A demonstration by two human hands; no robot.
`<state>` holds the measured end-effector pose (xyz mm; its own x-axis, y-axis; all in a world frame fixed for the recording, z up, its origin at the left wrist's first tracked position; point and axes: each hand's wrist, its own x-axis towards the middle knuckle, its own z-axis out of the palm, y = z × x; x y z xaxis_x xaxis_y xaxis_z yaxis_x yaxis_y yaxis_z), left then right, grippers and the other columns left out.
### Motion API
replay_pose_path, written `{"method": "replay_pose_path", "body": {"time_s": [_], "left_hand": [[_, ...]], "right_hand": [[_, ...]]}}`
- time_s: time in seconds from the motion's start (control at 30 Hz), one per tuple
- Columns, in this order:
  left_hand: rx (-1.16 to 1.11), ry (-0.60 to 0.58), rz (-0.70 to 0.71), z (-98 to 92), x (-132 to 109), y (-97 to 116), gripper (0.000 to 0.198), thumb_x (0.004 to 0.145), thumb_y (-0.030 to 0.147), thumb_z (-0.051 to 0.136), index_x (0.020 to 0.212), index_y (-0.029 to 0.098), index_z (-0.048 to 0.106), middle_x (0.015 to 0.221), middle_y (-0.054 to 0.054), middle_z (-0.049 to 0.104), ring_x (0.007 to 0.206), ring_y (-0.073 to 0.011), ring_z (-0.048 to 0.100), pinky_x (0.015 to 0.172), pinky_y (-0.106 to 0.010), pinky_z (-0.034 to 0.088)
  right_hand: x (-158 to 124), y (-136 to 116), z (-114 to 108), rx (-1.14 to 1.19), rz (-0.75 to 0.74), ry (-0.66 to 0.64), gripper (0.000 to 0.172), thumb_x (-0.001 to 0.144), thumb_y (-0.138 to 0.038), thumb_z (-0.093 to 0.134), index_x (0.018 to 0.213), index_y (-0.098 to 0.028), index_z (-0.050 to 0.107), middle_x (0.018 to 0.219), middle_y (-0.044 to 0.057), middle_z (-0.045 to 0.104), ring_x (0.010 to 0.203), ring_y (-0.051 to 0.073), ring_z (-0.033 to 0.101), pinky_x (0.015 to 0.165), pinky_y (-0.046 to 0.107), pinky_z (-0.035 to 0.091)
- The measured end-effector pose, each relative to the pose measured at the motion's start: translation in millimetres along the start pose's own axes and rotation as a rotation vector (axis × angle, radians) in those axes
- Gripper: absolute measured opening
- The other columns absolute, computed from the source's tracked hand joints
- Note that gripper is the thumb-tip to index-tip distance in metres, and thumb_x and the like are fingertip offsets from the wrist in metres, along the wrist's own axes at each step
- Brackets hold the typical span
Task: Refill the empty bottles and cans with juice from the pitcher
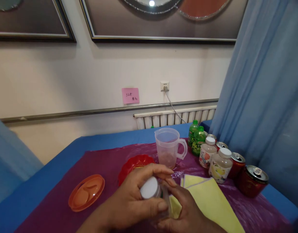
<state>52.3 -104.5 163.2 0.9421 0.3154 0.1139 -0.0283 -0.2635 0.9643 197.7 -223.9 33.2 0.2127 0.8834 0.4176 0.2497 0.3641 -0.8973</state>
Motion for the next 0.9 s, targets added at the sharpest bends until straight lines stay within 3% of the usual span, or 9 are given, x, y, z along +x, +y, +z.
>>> {"method": "replay_pose_path", "body": {"time_s": [0.13,0.23,0.33,0.4,0.47,0.53,0.6,0.77,0.9], "left_hand": [[-0.324,-0.189,-0.003,-3.6,4.1,-3.9,0.053,0.075,0.041,0.083,0.124,0.025,0.07,0.12,-0.012,0.076,0.113,-0.0341,0.072,0.093,-0.043,0.058],[-0.495,-0.318,-0.047,-1.8,4.1,-10.4,0.058,0.073,0.039,0.084,0.126,0.023,0.068,0.117,-0.014,0.078,0.114,-0.0367,0.072,0.098,-0.05,0.055],[-0.512,-0.378,-0.089,-1.2,3.0,-17.4,0.068,0.068,0.044,0.086,0.129,0.022,0.065,0.119,-0.016,0.077,0.117,-0.039,0.07,0.101,-0.054,0.052],[-0.446,-0.256,-0.047,-3.0,2.9,-22.3,0.078,0.065,0.046,0.088,0.135,0.022,0.061,0.132,-0.018,0.07,0.124,-0.0389,0.066,0.105,-0.053,0.049],[-0.326,0.013,0.031,-5.5,2.3,-27.7,0.08,0.065,0.045,0.09,0.135,0.022,0.059,0.137,-0.017,0.066,0.128,-0.0355,0.062,0.106,-0.047,0.048],[-0.211,0.303,0.054,-7.9,0.0,-32.7,0.07,0.066,0.042,0.091,0.127,0.022,0.063,0.125,-0.013,0.07,0.117,-0.0297,0.066,0.098,-0.038,0.052],[-0.147,0.459,0.03,-10.1,-4.4,-35.9,0.058,0.066,0.038,0.091,0.116,0.021,0.066,0.108,-0.008,0.073,0.101,-0.0242,0.069,0.087,-0.033,0.054],[-0.154,0.433,0.043,-20.5,-17.9,-37.8,0.05,0.063,0.031,0.092,0.106,0.021,0.069,0.1,-0.005,0.074,0.095,-0.021,0.068,0.087,-0.032,0.054],[-0.21,0.305,0.017,-24.2,-29.5,-42.3,0.073,0.065,0.032,0.091,0.131,0.023,0.061,0.122,-0.01,0.071,0.111,-0.0275,0.068,0.097,-0.04,0.053]], "right_hand": [[-4.2,-1.0,5.3,0.229,0.143,-0.151,0.075,0.066,-0.046,0.09,0.135,-0.039,0.064,0.131,0.002,0.069,0.12,0.031,0.066,0.103,0.048,0.053],[-9.8,9.1,11.1,0.249,0.208,-0.138,0.068,0.061,-0.046,0.092,0.125,-0.039,0.071,0.116,0.0,0.075,0.11,0.032,0.07,0.096,0.049,0.057],[-13.6,19.1,14.1,0.199,0.254,-0.115,0.074,0.06,-0.047,0.092,0.129,-0.037,0.069,0.117,0.003,0.075,0.111,0.032,0.07,0.094,0.049,0.058],[-12.8,21.5,13.5,0.218,0.273,-0.149,0.082,0.062,-0.05,0.091,0.137,-0.034,0.064,0.122,0.005,0.073,0.112,0.032,0.069,0.095,0.049,0.057],[-9.3,21.5,12.3,0.248,0.262,-0.157,0.085,0.065,-0.054,0.089,0.141,-0.03,0.06,0.127,0.008,0.071,0.115,0.032,0.068,0.098,0.047,0.055],[-4.9,21.0,11.9,0.254,0.234,-0.119,0.081,0.071,-0.055,0.085,0.142,-0.028,0.058,0.133,0.01,0.068,0.121,0.032,0.065,0.103,0.047,0.052],[-1.4,20.6,13.0,0.244,0.206,-0.092,0.076,0.074,-0.053,0.083,0.142,-0.028,0.058,0.136,0.01,0.067,0.126,0.032,0.062,0.108,0.047,0.048],[1.8,17.9,19.1,0.221,0.197,-0.138,0.072,0.073,-0.051,0.084,0.139,-0.032,0.061,0.139,0.008,0.065,0.131,0.033,0.059,0.107,0.05,0.05],[3.9,16.6,25.4,0.243,0.192,-0.091,0.067,0.077,-0.046,0.082,0.139,-0.034,0.06,0.14,0.007,0.065,0.129,0.031,0.061,0.106,0.048,0.052]]}}
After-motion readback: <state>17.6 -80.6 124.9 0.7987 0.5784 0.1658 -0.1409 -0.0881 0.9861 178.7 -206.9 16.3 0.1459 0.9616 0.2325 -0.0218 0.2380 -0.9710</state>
